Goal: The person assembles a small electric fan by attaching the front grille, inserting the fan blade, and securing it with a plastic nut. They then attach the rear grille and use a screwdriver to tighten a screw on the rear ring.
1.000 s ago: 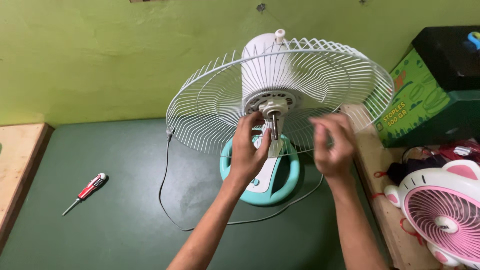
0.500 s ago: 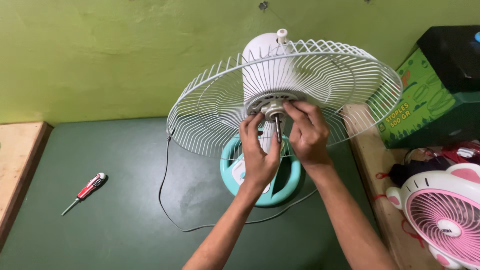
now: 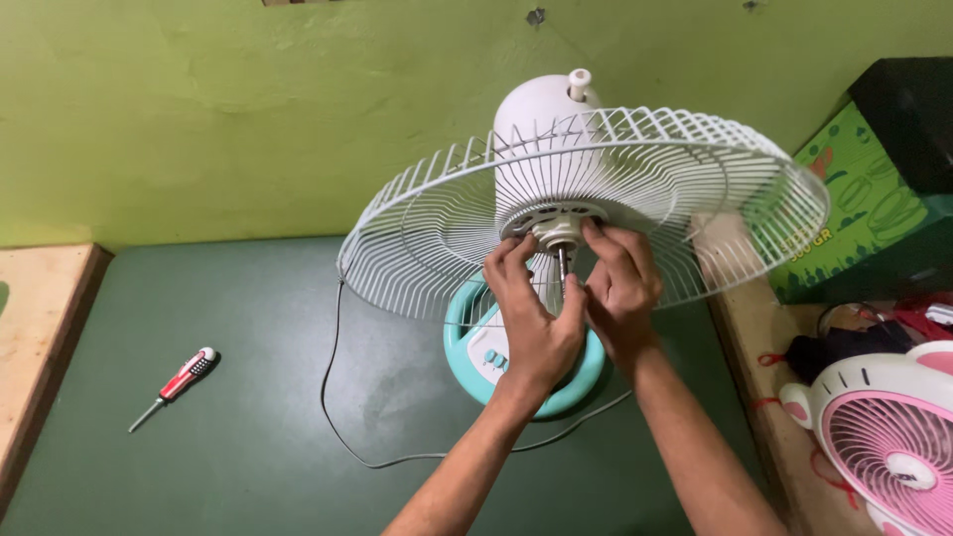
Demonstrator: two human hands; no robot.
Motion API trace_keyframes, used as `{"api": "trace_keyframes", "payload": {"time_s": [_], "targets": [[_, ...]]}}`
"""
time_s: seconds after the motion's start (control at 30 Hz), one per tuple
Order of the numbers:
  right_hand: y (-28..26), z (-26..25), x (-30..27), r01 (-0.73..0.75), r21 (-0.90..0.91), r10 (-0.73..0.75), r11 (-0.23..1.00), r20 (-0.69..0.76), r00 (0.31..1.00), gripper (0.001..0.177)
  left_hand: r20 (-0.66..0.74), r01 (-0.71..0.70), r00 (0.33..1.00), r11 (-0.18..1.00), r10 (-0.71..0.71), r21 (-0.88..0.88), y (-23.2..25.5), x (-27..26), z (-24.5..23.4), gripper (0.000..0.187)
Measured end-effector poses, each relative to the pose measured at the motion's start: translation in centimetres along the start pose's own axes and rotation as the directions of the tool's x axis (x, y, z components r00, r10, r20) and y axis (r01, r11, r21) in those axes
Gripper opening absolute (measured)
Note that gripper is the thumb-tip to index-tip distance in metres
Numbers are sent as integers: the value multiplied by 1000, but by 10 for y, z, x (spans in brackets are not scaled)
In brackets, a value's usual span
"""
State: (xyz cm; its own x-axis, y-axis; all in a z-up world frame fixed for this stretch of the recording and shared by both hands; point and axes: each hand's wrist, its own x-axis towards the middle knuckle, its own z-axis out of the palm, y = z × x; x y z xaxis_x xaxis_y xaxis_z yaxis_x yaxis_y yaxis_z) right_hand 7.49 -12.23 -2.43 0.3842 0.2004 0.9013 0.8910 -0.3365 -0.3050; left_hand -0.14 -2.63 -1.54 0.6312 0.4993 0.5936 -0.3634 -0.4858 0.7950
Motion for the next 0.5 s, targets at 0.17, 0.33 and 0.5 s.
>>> {"api": "trace_keyframes", "payload": {"time_s": [0.17,0.33,0.5], "targets": [[0,7,-2,-4,29,5,1000,-29,1000,31,-33,-16,999,999,17,43,-9,4,-1,52],[8,4,-3,3,51,-3,999,-6,1000,35,-34,-30,999,999,31,28,-6,3,2,52],[10,10,-7,-7,51,10,999,-52,999,30,-20,-59,998,997,60,49,-6,5,1,51]]}}
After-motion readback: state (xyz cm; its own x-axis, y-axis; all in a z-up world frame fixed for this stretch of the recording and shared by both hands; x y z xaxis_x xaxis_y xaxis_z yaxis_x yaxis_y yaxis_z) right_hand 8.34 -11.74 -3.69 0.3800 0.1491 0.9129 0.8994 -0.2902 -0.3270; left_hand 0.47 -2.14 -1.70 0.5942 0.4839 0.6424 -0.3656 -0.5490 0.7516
